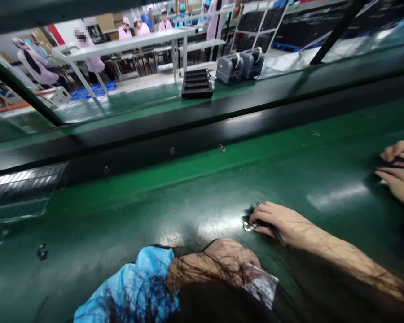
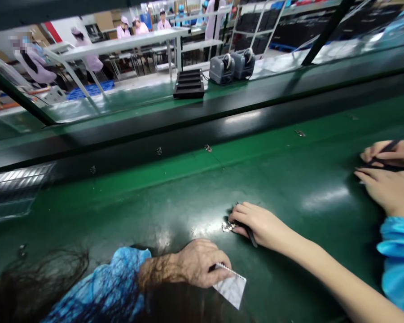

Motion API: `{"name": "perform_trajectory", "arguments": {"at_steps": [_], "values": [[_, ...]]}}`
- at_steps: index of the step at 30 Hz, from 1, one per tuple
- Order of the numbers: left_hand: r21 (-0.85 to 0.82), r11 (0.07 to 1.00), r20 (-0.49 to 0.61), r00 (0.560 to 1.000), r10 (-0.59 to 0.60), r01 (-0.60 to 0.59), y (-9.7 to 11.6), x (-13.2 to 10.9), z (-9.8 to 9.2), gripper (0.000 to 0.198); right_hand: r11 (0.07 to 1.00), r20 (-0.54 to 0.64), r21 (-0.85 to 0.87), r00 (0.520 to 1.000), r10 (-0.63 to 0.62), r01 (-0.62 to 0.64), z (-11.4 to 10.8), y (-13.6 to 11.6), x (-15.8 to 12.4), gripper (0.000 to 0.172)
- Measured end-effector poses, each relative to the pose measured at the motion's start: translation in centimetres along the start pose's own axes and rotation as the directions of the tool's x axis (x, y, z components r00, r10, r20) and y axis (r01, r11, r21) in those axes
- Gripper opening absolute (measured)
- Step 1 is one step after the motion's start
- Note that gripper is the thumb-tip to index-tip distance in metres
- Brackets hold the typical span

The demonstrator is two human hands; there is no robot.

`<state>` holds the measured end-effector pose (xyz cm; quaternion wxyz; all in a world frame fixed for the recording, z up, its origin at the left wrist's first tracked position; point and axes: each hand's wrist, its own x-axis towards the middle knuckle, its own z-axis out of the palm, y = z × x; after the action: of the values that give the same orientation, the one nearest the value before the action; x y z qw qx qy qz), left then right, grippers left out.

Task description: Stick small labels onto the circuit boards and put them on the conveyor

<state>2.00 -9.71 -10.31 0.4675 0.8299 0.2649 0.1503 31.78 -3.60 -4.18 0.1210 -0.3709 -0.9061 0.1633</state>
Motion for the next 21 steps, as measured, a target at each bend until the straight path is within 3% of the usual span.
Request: {"name": "perform_trajectory", "arguments": {"at_steps": [4,8,13,17,21], "values": [[-0.093,0.995,0.03,0.999,-0.03,0.032,1.4,-0.6,-0.9,0.024,0.997,-0.026,0.074,1.0,-0.009,0.011,1.2,-1.3,1.1,0.012],[-0.164,0.975,0.012,0.988,-0.153,0.153,3.0,-1.3,-1.9,0.036,0.991,-0.12,0.135,0.992,0.032,-0.016,0.5,-1.9,2.3,0.027],[-0.246,0.938,0.019,0.969,-0.246,0.243,4.1,-1.4,-2.9,0.027,0.98,-0.237,0.197,0.968,0.08,-0.033,-0.4,-1.5,2.6,0.036],[-0.318,0.916,0.038,0.968,-0.246,0.245,4.8,-1.4,-3.5,0.028,0.969,-0.287,0.246,0.955,0.067,0.006,-0.1,-1.6,2.5,0.032],[-0.373,0.881,-0.059,0.94,-0.336,0.292,5.7,-1.7,-4.0,0.036,0.935,-0.366,0.355,0.917,0.161,-0.022,-0.5,-2.9,1.4,0.022]]}}
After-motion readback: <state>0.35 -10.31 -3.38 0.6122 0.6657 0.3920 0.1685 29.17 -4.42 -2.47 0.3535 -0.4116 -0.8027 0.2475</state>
